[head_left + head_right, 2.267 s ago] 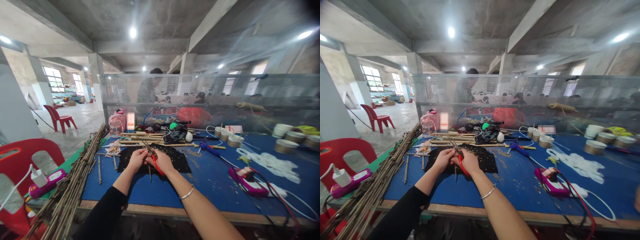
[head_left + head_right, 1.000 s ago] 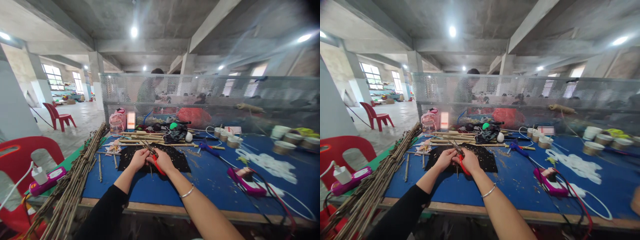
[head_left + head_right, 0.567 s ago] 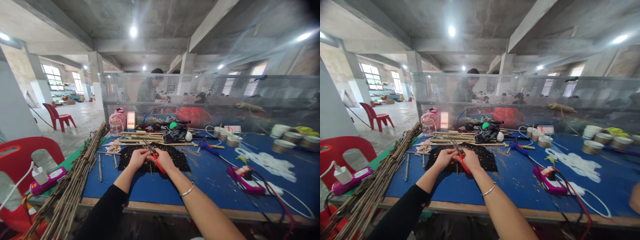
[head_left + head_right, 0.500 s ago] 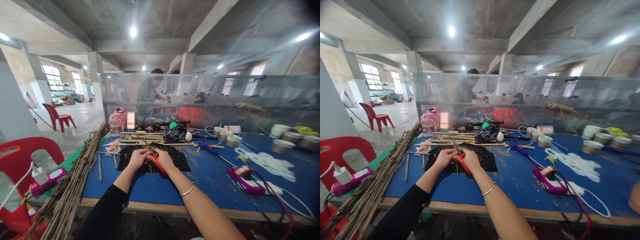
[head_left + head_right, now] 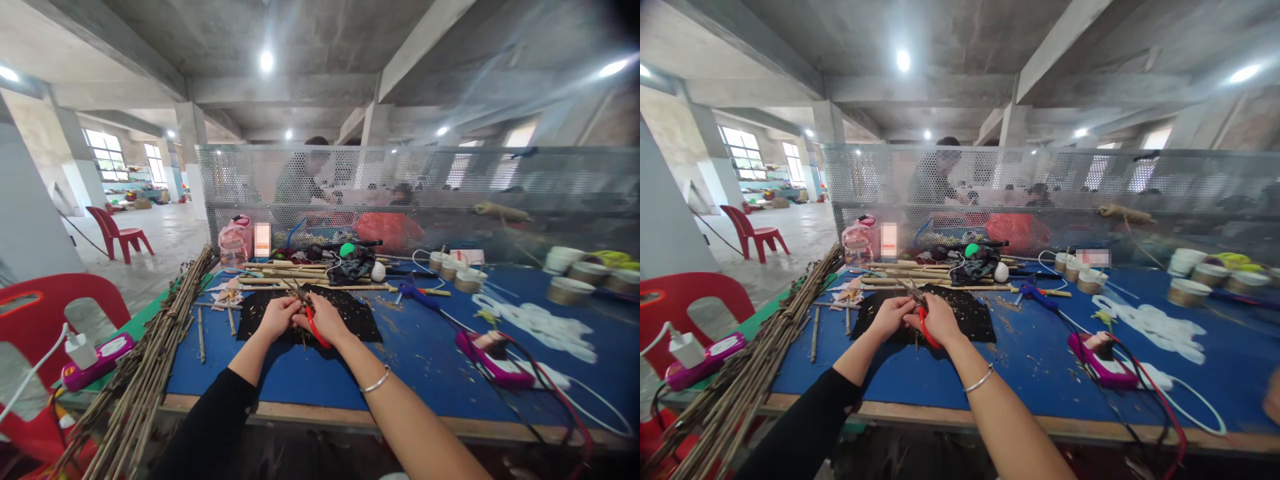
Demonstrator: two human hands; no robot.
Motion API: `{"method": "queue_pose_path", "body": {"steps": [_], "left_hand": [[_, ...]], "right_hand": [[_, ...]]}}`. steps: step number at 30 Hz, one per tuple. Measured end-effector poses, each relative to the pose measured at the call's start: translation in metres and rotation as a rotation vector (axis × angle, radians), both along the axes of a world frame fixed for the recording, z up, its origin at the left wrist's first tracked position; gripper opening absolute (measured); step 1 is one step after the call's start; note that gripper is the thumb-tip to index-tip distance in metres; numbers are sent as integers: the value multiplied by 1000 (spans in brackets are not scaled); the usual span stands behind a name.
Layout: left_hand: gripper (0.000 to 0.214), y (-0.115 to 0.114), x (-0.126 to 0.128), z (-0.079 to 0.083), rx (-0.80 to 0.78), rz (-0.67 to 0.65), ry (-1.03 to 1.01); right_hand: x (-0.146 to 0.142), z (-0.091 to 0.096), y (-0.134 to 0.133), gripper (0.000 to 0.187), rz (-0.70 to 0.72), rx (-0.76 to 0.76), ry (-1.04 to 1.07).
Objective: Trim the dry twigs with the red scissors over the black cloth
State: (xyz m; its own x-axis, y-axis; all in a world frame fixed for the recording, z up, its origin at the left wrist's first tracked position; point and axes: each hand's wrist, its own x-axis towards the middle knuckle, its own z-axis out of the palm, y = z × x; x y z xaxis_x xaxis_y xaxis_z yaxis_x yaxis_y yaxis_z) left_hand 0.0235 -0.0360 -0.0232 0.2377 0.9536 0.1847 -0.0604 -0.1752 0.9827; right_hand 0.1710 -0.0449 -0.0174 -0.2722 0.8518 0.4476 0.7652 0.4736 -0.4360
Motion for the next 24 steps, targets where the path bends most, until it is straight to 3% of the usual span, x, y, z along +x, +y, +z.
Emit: {"method": "queue_pose_path", "body": {"steps": [7,14,24], "left_hand": [[36,2,1,-4,19,-1,18],[40,-3,0,1,-63,84,70],[34,-3,1,3,-114,27,15]], "right_hand": [[3,4,-3,42,-38,-77,-7],[3,3,-3,40,-90,-79,-21],[3,4,-3,45,-66,-113,-15]]}}
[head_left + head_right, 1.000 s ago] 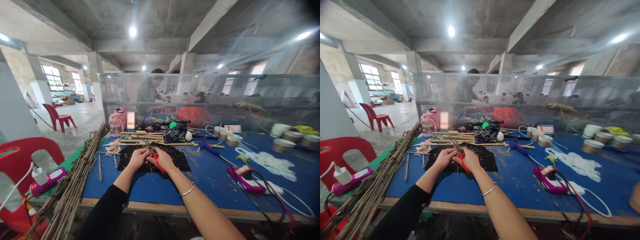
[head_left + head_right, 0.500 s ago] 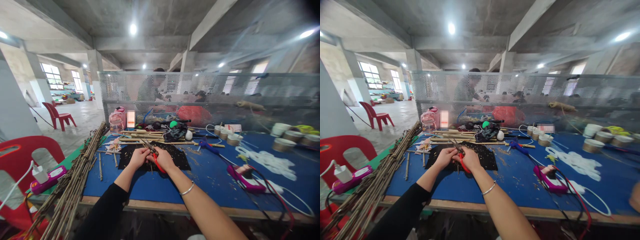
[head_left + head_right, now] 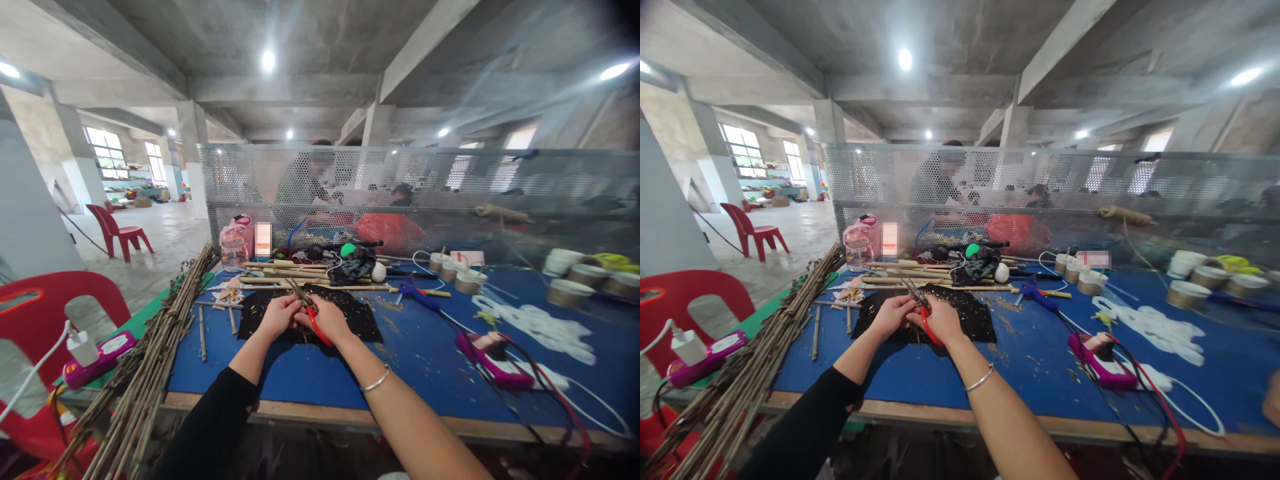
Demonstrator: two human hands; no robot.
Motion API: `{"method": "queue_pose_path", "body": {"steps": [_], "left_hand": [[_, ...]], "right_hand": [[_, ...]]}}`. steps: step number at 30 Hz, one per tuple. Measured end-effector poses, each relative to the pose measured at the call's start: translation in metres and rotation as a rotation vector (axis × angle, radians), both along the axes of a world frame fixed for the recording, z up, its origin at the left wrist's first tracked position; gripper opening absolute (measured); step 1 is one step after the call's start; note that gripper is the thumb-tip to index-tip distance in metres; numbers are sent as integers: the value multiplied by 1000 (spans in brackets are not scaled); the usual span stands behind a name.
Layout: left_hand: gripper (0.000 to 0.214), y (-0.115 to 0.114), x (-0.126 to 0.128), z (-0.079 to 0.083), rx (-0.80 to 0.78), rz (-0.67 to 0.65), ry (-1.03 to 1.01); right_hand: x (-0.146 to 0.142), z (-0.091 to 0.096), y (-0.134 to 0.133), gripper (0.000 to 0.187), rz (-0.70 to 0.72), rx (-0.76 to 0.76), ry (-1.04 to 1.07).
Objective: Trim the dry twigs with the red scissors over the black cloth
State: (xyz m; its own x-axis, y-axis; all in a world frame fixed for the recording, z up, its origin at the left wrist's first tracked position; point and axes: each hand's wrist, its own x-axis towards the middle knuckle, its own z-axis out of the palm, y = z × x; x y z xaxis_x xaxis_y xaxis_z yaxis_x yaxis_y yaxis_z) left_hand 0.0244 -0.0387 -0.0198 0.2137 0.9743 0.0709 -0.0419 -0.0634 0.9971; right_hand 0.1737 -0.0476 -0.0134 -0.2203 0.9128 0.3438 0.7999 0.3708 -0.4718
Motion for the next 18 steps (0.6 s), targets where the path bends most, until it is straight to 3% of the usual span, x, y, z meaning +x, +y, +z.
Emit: {"method": "queue_pose_path", "body": {"steps": [4,7,14,18], "left_hand": [[32,2,0,-4,41,-55,-16],[32,3,1,-7,68,-65,-6],[31,0,2,-4,30,-9,54],[31,-2,2,-2,-40,87,90]], "right_hand": [[-1,-6,4,56,88,88,-1],[-2,-8,5,60,74,139,-9],[-3,0,-1,37,58,64,71],[-2,2,-3,38,-2,45,37]]}}
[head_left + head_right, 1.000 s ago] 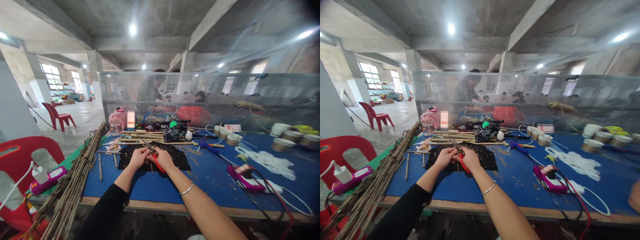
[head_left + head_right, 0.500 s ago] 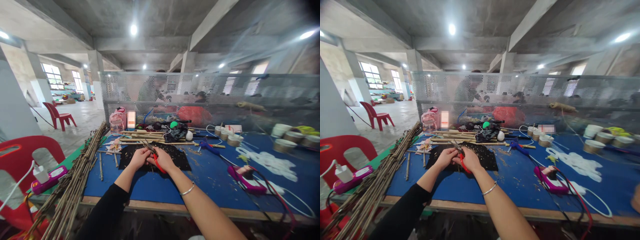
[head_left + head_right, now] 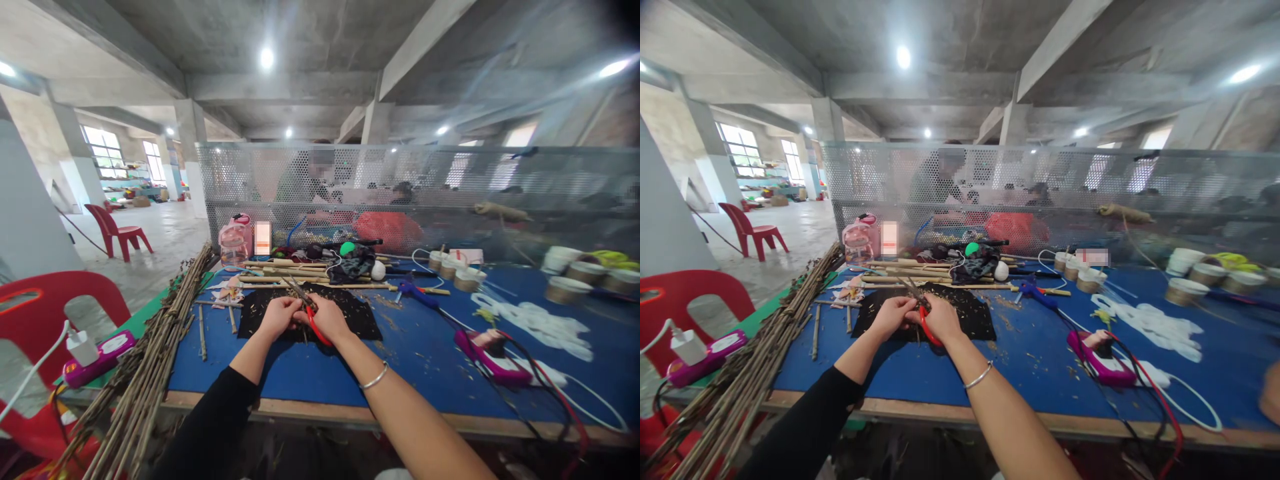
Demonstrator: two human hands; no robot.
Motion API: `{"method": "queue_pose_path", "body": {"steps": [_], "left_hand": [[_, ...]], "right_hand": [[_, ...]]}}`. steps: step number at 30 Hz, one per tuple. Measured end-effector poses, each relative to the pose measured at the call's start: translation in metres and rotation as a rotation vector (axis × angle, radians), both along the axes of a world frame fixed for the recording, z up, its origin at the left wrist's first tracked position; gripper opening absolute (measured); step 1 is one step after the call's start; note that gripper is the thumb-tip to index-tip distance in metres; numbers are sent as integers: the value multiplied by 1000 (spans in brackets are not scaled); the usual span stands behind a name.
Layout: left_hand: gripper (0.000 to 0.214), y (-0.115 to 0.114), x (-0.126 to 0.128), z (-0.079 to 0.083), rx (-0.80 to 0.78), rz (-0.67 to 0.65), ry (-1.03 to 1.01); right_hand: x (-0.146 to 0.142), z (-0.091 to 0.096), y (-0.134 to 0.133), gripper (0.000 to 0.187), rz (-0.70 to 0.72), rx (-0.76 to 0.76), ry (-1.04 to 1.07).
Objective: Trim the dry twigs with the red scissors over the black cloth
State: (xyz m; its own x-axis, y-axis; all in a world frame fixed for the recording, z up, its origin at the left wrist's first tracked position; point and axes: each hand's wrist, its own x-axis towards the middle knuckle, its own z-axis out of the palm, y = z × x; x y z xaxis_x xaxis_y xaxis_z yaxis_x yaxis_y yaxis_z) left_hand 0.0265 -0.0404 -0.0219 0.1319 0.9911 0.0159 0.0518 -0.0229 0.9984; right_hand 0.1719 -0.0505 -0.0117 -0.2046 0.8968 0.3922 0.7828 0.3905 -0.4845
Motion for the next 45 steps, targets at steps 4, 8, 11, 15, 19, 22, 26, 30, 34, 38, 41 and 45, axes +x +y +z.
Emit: {"method": "queue_pose_path", "body": {"steps": [4,8,11,15,19,22,26,30,34,38,41,45], "left_hand": [[32,1,-1,1,37,25,-9],[34,1,-3,1,60,5,-4],[37,1,-4,1,89,-23,-20],[38,2,-5,0,119,-61,-2],[33,1,-4,-1,130,-60,29],[33,1,-3,-1,138,-71,20],[34,3,-3,-4,145,-72,14],[35,4,-4,-5,139,-48,4],[36,5,-4,-5,179,-54,-18],[39,6,-3,-5,207,-95,-63],[39,6,-2,-5,185,-116,-93],[34,9,-3,-8,179,-118,-87]], "right_hand": [[2,0,1,38,-8,-14,-20],[3,-1,3,37,16,-32,-33],[3,-2,3,41,-4,-41,-47],[3,-5,5,48,56,-15,-24],[3,-10,10,60,101,43,-40],[3,-11,11,62,84,57,-55],[0,-9,7,51,89,59,9],[-2,-7,3,42,85,29,63],[-2,-9,4,41,79,32,70],[0,-10,7,44,76,19,69],[2,-9,7,42,70,-5,41],[2,-9,7,46,32,29,-31]]}}
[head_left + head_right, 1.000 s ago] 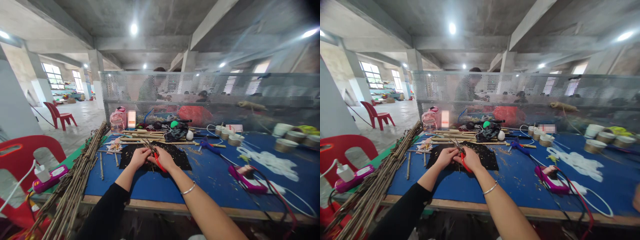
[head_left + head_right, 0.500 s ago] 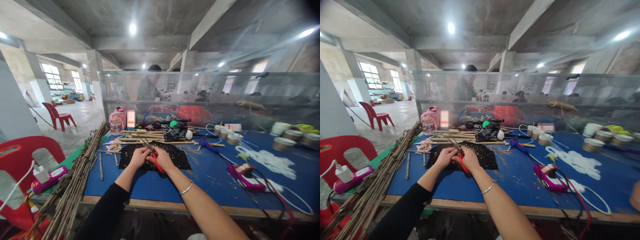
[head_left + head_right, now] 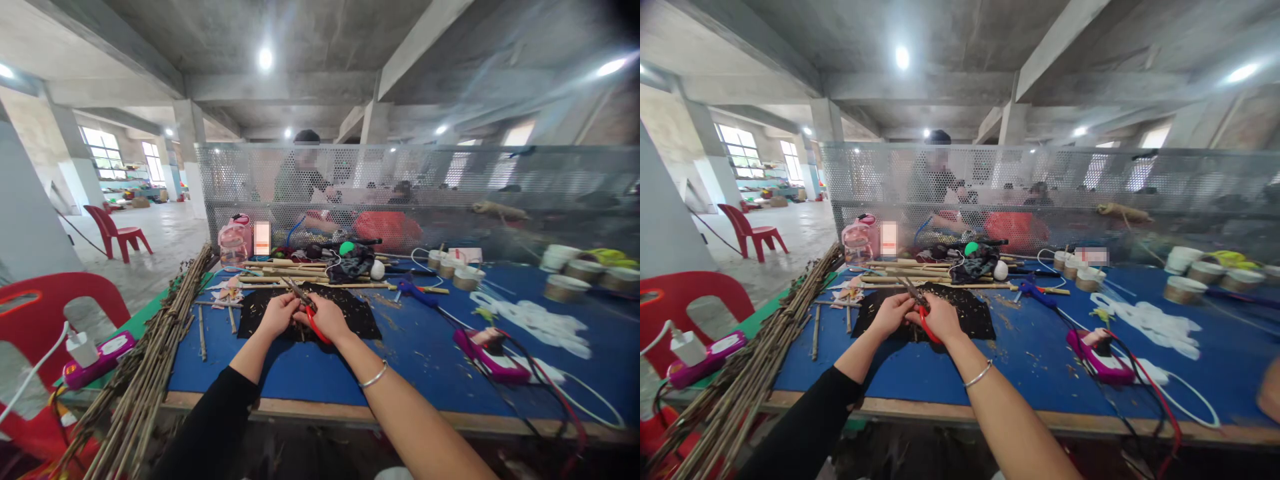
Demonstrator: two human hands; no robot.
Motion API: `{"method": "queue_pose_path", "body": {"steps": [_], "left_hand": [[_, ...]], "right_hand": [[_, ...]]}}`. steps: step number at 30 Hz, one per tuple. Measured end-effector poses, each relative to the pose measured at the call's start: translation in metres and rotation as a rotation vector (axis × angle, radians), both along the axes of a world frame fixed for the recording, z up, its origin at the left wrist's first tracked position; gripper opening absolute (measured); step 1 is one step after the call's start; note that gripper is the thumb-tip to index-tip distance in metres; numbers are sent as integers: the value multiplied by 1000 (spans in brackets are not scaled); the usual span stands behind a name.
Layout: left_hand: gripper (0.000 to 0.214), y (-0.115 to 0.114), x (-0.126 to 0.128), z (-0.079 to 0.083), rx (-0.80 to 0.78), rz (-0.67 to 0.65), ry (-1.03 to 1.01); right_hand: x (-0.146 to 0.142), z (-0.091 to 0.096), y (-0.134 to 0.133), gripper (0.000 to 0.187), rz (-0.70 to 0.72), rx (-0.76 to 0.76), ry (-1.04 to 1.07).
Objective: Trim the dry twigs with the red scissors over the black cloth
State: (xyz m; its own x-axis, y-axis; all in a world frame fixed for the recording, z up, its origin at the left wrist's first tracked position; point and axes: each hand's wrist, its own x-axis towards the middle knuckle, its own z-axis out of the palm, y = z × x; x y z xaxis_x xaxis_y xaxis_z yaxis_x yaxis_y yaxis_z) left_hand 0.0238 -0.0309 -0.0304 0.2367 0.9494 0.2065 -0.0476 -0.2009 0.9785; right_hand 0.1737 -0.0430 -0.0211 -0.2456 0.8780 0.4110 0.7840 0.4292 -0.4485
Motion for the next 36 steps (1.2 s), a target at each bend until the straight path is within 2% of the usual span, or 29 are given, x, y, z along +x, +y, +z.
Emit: {"method": "queue_pose_path", "body": {"steps": [5,11,18,22,26,29,32,36], "left_hand": [[28,4,0,-7,10,-21,9],[31,-2,0,-1,15,-31,68],[34,-2,-1,0,39,-28,62],[37,-5,0,3,-39,-33,11],[35,-6,3,3,-111,-44,-52],[32,-3,4,-1,-69,-45,-65],[31,0,5,-6,-21,10,-75],[31,0,5,-5,-60,-3,-102]], "right_hand": [[-3,-3,2,59,28,76,-25],[-1,2,-2,45,1,23,-24],[2,6,-3,38,-14,-25,-3],[2,4,-2,37,-31,-32,6],[1,2,0,45,-29,21,-30],[0,-1,2,53,10,66,-42],[-1,-4,4,55,42,93,-38],[-2,-6,4,55,45,116,-5]]}}
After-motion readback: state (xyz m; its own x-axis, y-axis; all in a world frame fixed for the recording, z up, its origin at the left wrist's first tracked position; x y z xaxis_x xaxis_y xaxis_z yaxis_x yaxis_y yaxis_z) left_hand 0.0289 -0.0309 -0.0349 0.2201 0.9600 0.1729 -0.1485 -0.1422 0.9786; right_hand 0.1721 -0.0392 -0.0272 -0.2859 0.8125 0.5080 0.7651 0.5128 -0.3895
